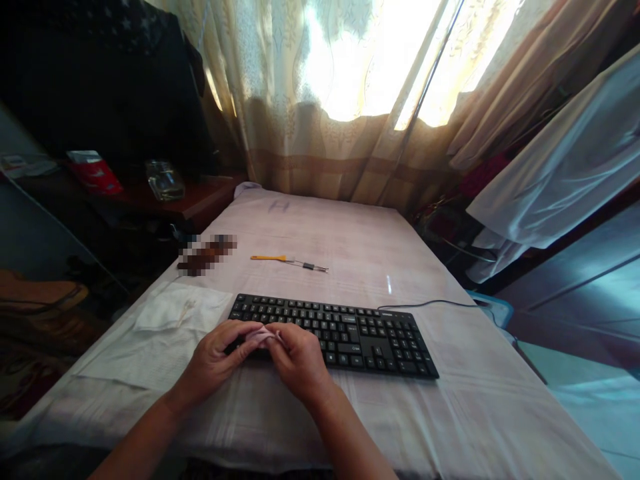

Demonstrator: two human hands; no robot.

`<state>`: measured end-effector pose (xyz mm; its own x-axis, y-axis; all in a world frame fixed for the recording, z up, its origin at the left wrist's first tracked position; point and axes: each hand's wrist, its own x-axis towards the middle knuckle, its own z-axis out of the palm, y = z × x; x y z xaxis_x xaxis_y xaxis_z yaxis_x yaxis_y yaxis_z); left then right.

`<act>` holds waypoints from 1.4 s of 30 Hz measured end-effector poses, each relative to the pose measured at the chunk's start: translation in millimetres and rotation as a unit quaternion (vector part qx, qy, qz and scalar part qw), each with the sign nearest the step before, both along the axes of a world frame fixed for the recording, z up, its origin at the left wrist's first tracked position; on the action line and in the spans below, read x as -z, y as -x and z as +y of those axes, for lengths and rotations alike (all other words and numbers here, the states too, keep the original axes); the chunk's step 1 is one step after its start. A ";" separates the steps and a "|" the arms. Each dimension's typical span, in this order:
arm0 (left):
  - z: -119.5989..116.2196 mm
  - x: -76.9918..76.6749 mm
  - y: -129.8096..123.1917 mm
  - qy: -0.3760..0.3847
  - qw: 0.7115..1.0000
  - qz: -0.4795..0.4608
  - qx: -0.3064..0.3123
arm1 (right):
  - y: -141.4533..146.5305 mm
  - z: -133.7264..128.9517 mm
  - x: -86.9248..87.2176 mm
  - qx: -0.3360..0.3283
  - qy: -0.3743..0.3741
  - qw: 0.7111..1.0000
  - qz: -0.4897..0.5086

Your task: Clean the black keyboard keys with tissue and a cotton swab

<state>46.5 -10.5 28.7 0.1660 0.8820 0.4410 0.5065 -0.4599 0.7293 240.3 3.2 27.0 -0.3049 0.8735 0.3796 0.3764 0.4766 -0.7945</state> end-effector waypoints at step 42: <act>-8.9 -6.8 -12.2 0.282 0.948 -0.130 0.069 | 2.8 -26.8 19.4 0.013 0.056 0.994 0.096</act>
<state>58.7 -19.4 35.5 0.2474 0.9675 -0.0522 0.2386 -0.0086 0.9711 237.5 -23.6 7.5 -0.2125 0.9206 0.3275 0.2242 0.3722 -0.9007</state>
